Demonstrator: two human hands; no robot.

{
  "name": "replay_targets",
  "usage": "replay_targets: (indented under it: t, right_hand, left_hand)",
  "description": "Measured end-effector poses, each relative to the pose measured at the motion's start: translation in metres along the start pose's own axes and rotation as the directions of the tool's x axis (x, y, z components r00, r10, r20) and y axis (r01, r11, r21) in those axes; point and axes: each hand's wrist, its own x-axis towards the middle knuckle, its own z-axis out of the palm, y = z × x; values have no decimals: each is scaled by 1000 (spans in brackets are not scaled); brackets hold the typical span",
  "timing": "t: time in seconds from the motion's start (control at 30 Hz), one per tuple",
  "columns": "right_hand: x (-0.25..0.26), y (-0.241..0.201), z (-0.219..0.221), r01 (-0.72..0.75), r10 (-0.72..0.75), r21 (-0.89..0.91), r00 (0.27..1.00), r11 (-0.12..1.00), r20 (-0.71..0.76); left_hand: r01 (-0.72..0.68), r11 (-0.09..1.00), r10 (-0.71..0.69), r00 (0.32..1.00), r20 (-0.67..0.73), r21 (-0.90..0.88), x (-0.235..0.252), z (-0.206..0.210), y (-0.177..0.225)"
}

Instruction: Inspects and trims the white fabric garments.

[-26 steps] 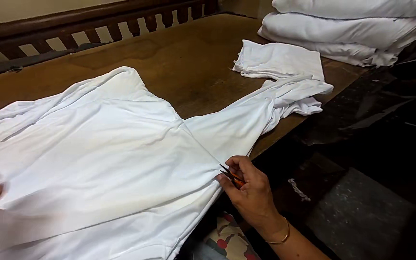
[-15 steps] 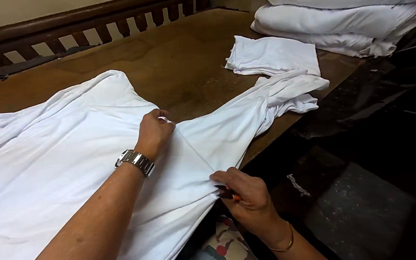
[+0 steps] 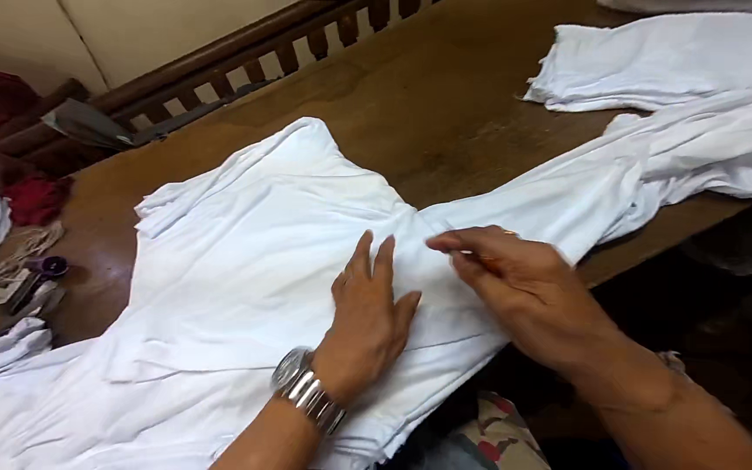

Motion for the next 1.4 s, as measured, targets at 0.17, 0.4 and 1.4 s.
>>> replay_targets:
  t: [0.17,0.4,1.4]
  right_hand:
    - [14,38,80,114,-52,-292,975,950,214]
    - [10,43,85,124,-47,-357,975,926,218]
    - [12,40,82,65,21,-340,969,938,245]
  left_hand:
    - [231,938,-162,952,-261,259,-105,-71,-95]
    - [667,723,-658,585,-473,-180,-175,-165,-175]
    - [362,900,-282,909,-307,242,-195,-165,-151]
